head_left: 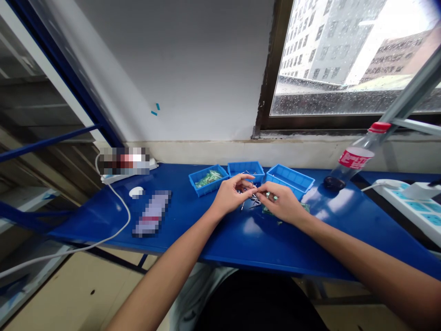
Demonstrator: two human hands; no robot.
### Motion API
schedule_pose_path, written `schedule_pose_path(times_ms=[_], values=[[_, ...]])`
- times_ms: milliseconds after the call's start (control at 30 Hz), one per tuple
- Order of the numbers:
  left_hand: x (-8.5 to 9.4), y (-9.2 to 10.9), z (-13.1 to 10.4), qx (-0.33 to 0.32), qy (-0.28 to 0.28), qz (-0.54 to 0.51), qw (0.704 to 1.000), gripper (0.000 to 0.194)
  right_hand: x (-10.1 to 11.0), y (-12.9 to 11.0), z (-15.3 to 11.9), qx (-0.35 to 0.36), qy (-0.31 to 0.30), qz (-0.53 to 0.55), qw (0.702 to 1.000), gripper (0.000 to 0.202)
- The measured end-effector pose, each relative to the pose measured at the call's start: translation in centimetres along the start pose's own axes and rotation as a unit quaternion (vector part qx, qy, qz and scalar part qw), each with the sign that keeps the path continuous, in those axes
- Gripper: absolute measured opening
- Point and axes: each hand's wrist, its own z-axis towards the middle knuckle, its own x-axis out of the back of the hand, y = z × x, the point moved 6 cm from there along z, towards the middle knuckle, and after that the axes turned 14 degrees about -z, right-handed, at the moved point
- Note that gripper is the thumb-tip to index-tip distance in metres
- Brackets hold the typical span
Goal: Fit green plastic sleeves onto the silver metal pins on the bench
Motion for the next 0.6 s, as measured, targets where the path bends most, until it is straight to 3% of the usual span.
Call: schedule_pose_path(times_ms=[267,600], values=[[0.47,0.13,0.24,-0.011,0.032,-0.006,0.999,0.035,-0.08,0.00,0.07,0.001,0.002,-0.003,1.000,0.026],[0.31,-0.48,0.23,0.017,0.016,-0.030,0.999,0.044,-0.31,0.03,0.09,-0.032,-0.027,0.044,0.998,0.030]])
